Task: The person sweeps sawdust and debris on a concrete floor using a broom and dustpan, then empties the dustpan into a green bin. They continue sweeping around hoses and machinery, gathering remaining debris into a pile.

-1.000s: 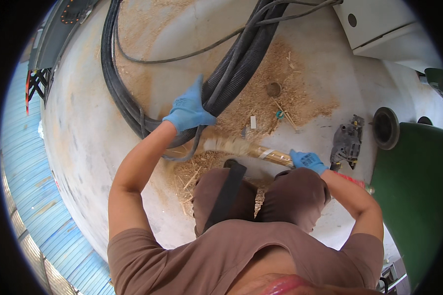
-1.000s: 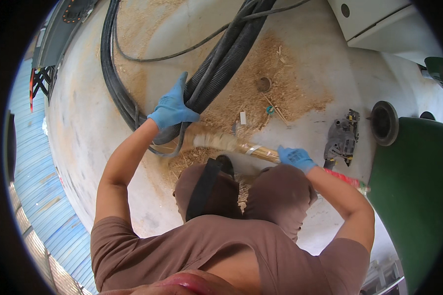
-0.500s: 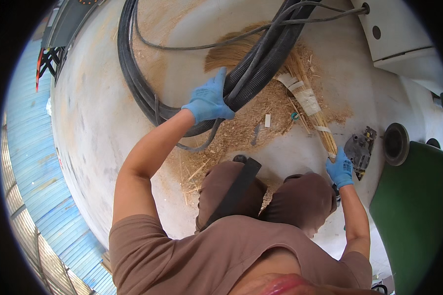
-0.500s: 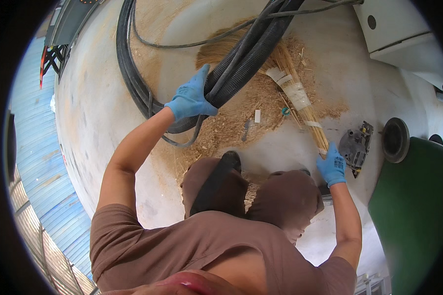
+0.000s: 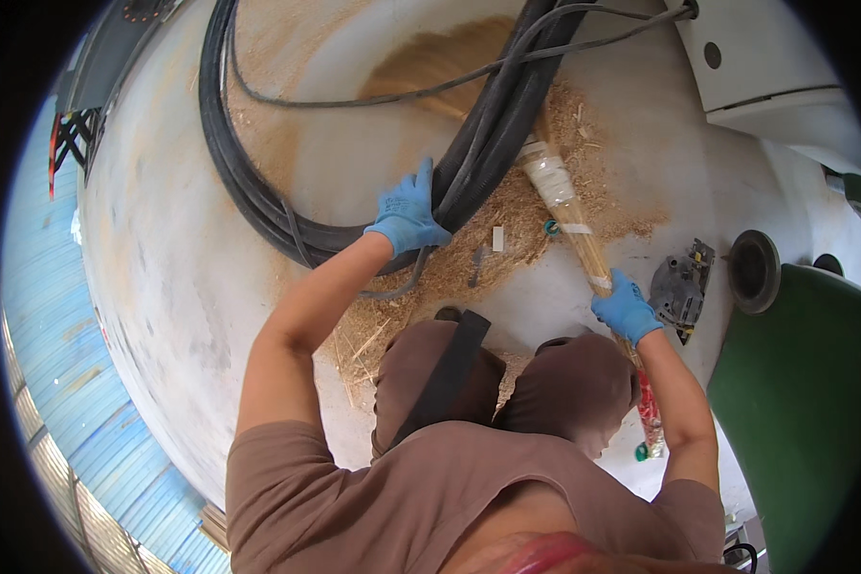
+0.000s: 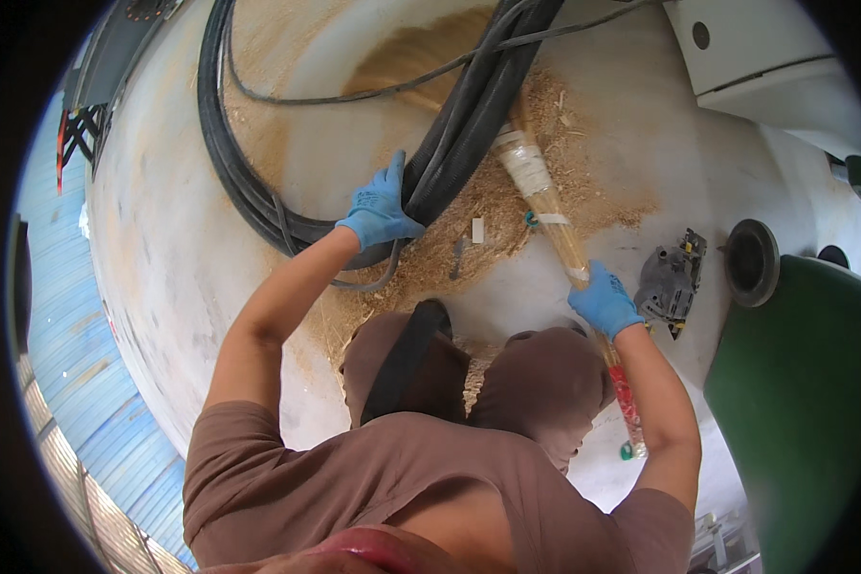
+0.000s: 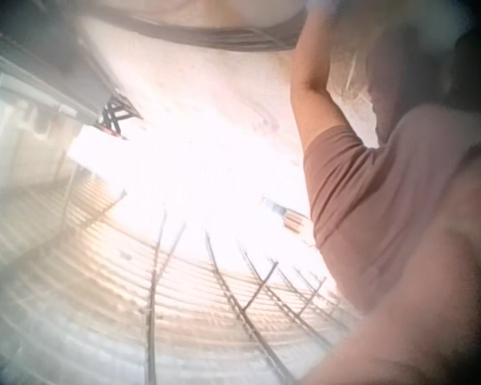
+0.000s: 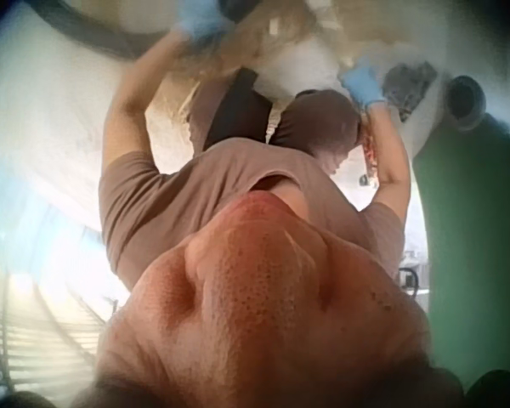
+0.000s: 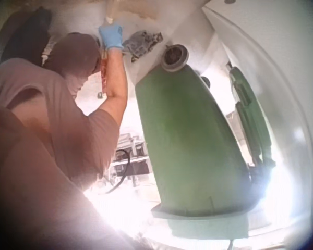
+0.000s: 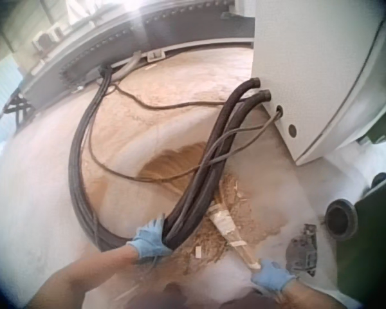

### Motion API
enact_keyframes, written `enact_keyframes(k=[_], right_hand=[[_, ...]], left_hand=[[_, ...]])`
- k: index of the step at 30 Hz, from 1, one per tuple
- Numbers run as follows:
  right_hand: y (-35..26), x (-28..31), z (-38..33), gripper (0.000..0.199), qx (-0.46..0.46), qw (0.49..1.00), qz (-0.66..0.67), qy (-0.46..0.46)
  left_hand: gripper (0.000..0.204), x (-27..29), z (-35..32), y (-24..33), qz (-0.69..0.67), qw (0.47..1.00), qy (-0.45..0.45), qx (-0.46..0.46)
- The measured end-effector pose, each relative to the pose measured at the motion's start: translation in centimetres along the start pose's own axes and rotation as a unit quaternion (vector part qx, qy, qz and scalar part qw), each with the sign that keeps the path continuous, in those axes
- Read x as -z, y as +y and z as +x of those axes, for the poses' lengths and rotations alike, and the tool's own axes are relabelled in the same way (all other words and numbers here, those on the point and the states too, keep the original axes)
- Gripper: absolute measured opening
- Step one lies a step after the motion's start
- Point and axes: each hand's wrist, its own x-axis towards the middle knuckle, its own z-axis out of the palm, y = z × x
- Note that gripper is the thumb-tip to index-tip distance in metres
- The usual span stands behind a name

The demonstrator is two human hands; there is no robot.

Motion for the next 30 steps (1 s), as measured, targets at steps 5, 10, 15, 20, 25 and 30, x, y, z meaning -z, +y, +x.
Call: enact_keyframes(k=[5, 10, 15, 20, 25, 30], right_hand=[[-0.6, 1.7, -1.2, 0.048, 0.018, 0.998, -0.066, 0.004], [-1.6, 2.4, -2.4, 0.050, 0.035, 0.999, -0.021, -0.018], [-2.7, 3.2, -4.2, 0.052, 0.038, 0.997, 0.041, -0.053], [-1.9, 2.6, -4.2, 0.051, 0.074, 0.997, -0.011, 0.002], [-0.7, -0.7, -3.9, 0.052, 0.083, 0.994, 0.003, 0.068], [-0.4, -2.0, -3.8, 0.056, 0.088, 0.993, 0.068, 0.031]], left_hand=[[0.106, -3.4, 3.8, -3.1, -0.034, 0.995, 0.036, -0.088], [0.077, -4.3, 8.7, -7.4, -0.299, 0.948, -0.100, 0.048], [0.089, -7.3, 14.2, -8.8, -0.297, 0.949, -0.106, 0.016], [0.106, -5.5, 14.2, -7.4, -0.374, 0.912, -0.165, -0.042], [0.112, 2.6, 9.6, -5.5, -0.459, 0.800, -0.386, 0.011], [0.087, 1.4, 8.1, -4.0, -0.555, 0.749, -0.336, 0.135]])
